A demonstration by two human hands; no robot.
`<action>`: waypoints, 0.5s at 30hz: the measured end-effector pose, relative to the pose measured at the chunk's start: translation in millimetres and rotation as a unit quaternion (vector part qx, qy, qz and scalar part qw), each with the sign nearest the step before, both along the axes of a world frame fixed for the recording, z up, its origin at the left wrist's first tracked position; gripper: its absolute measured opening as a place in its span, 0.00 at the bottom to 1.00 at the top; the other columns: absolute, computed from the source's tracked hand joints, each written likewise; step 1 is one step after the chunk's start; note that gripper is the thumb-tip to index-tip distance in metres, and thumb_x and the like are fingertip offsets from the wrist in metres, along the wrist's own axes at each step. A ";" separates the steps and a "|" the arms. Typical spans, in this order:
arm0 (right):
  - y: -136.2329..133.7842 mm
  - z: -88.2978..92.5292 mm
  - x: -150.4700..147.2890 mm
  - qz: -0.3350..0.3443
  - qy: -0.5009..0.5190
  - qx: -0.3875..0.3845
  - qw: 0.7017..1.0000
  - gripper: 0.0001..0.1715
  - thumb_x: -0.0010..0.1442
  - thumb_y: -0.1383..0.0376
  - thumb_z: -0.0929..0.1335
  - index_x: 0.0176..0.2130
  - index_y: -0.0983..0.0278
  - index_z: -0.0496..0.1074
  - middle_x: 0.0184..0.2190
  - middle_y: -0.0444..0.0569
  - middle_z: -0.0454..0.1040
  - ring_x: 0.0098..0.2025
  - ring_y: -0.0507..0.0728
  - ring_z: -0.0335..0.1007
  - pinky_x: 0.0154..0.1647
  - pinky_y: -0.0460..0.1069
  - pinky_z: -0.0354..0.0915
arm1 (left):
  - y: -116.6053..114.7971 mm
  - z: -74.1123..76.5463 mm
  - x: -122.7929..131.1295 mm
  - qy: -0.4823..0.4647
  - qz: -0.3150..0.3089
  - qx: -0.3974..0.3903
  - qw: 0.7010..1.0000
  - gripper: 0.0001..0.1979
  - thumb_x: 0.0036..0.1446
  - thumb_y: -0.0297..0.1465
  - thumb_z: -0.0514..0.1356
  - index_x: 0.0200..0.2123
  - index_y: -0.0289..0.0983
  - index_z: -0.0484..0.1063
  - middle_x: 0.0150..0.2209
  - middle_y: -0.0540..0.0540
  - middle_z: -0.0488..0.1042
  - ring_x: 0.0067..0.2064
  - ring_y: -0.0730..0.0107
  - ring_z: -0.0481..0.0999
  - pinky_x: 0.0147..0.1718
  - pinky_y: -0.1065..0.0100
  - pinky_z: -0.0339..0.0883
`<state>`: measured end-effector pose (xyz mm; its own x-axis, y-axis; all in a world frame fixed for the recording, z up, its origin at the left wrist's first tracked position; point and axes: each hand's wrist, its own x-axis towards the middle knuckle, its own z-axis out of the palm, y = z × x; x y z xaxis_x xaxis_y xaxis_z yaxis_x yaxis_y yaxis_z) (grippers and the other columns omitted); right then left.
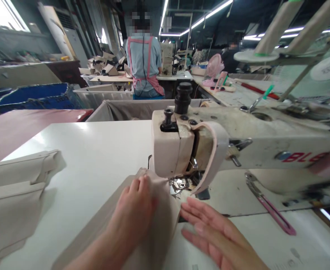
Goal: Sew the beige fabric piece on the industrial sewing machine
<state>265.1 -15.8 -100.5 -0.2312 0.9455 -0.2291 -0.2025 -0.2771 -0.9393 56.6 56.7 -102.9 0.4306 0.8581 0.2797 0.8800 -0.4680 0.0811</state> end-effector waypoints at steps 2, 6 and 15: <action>-8.9 5.4 -6.6 0.060 0.148 -0.131 0.978 0.27 0.57 0.56 0.71 0.54 0.62 0.68 0.52 0.58 0.73 0.54 0.62 0.71 0.50 0.54 0.70 | -22.1 -5.9 -0.4 -0.003 -0.022 0.036 0.999 0.18 0.61 0.23 0.51 0.54 0.25 0.65 0.49 0.30 0.69 0.48 0.46 0.69 0.43 0.48 0.70; -3.1 16.1 -21.4 0.044 0.157 -0.145 0.976 0.27 0.49 0.56 0.76 0.46 0.65 0.72 0.43 0.54 0.77 0.44 0.59 0.77 0.45 0.51 0.71 | -37.8 -7.8 -6.7 -0.086 -0.191 -0.021 0.977 0.20 0.66 0.23 0.45 0.60 0.36 0.59 0.50 0.41 0.70 0.49 0.62 0.70 0.49 0.66 0.69; 27.7 19.2 -33.3 -0.034 0.027 -0.132 0.990 0.20 0.45 0.58 0.76 0.37 0.67 0.74 0.27 0.46 0.77 0.30 0.55 0.75 0.35 0.51 0.71 | -8.8 19.4 8.9 -0.287 -0.155 -0.215 0.921 0.10 0.64 0.26 0.50 0.46 0.37 0.68 0.39 0.45 0.74 0.40 0.67 0.73 0.39 0.69 0.67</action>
